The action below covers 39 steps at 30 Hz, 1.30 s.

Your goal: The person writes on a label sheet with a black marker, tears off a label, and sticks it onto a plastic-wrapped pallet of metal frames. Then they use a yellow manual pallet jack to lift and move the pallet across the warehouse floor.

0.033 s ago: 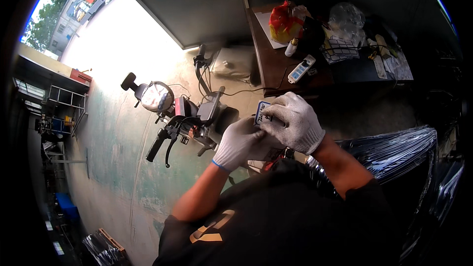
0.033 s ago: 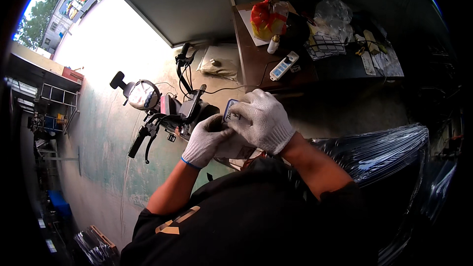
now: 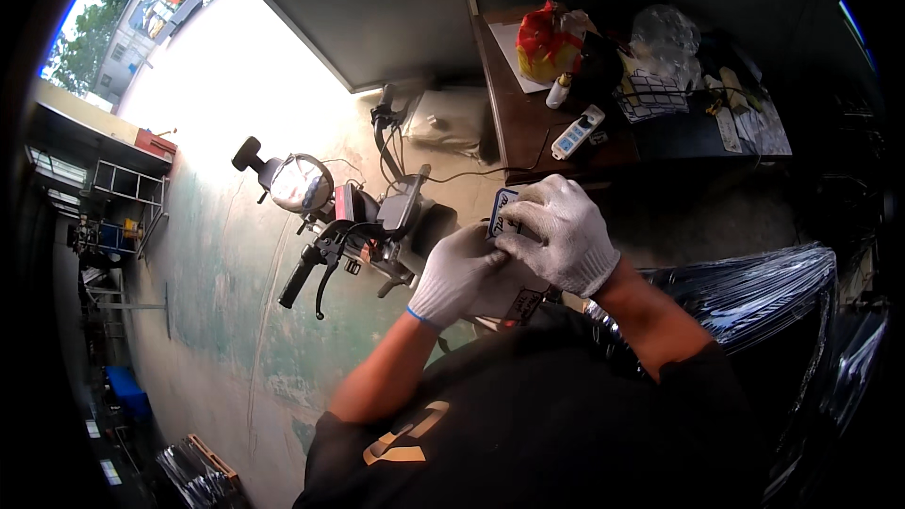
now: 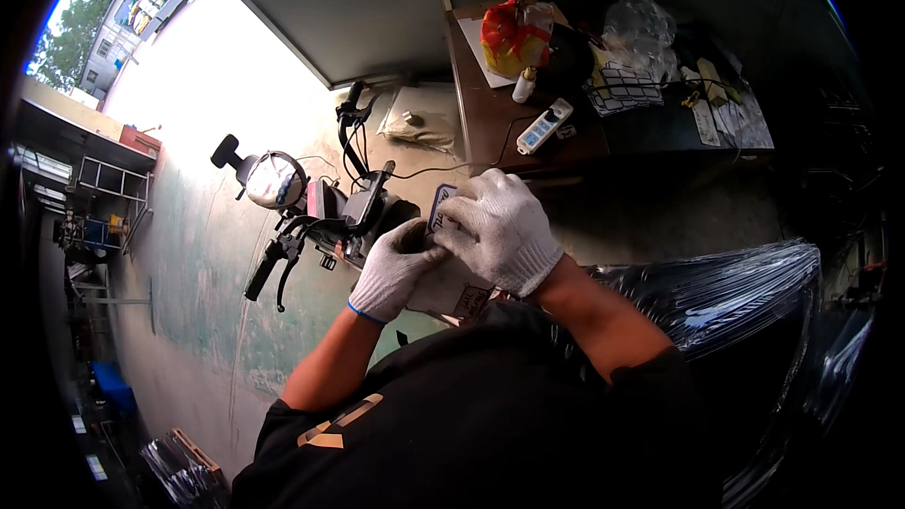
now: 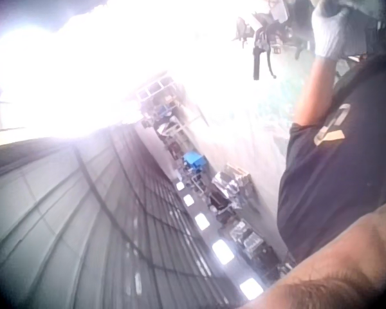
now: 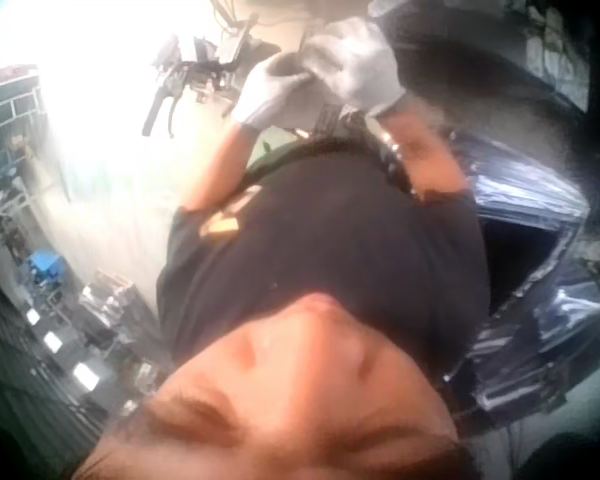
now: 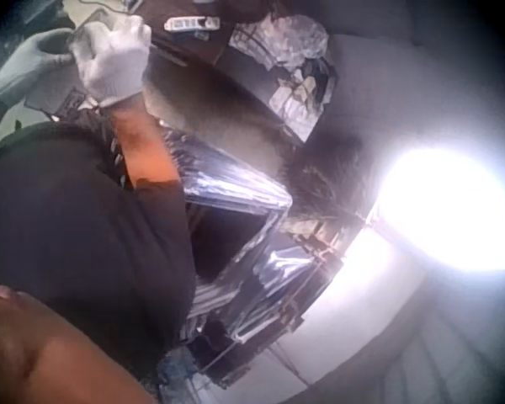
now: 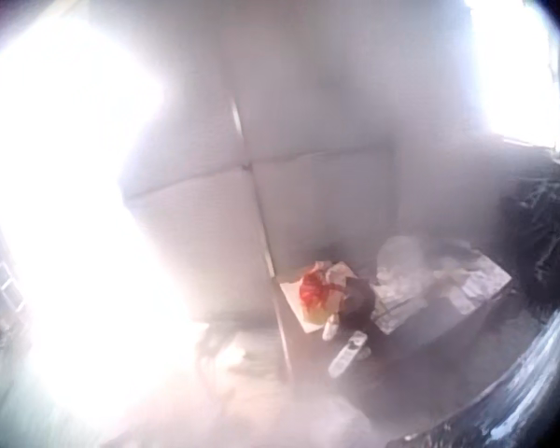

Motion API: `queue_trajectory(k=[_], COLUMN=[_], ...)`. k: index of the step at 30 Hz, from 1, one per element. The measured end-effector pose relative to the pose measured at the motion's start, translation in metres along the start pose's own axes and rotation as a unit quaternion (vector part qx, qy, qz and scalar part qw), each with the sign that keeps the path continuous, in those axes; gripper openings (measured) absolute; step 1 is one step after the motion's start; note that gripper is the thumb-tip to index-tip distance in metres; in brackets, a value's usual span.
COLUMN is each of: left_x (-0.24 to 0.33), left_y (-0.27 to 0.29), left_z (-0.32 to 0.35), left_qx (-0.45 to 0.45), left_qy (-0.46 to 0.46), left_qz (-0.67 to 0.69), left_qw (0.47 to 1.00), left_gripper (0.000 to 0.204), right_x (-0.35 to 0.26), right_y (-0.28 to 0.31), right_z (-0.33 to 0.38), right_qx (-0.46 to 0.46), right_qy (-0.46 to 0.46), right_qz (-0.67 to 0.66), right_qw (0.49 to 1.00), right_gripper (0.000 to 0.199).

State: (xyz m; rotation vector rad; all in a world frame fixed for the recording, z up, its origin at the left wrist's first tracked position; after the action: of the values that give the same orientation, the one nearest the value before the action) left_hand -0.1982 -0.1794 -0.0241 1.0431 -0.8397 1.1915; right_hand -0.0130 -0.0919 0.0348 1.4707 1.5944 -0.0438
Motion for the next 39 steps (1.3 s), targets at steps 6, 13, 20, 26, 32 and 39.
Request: queue_trajectory(k=[6, 13, 20, 26, 32, 39], left_x=[-0.008, 0.009, 0.008, 0.006, 0.007, 0.017], left_y=[-0.013, -0.027, -0.040, -0.045, -0.046, -0.045], left_z=[0.000, 0.005, 0.000, 0.004, 0.004, 0.001], left_qx=[0.077, 0.039, 0.053, 0.084, 0.063, 0.043], left_qy=[0.058, 0.030, 0.040, 0.049, 0.010, -0.001], left_qz=[0.072, 0.060, 0.062, 0.013, -0.114, -0.212], left_qw=[0.993, 0.997, 0.996, 0.995, 0.991, 0.976], left_gripper=[0.034, 0.041, 0.041, 0.036, 0.036, 0.038], right_x=[0.004, 0.023, 0.028, 0.024, 0.033, 0.033], right_y=[0.007, -0.006, -0.005, -0.009, -0.013, -0.012], right_z=[0.011, 0.022, 0.025, 0.032, 0.038, 0.035], right_qx=[-0.002, -0.053, -0.033, -0.048, -0.070, -0.045], right_qy=[0.041, -0.003, 0.019, 0.024, 0.048, 0.024], right_qz=[0.024, -0.008, 0.003, 0.023, 0.054, 0.044], right_qw=[0.999, 0.999, 0.999, 0.998, 0.995, 0.998], right_gripper=[0.025, 0.021, 0.021, 0.017, 0.011, 0.010])
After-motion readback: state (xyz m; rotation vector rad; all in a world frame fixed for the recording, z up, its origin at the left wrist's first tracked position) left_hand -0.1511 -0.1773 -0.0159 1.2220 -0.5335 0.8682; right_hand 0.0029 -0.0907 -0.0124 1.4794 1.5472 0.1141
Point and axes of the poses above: each hand's wrist, its own z-axis away from the middle knuckle, its own y-axis out of the back of the hand, x = y × z, the point moved 3 cm from there along -z, towards the middle knuckle, and after that the axes turned 11 degrees about -z, right-handed, at the moved point
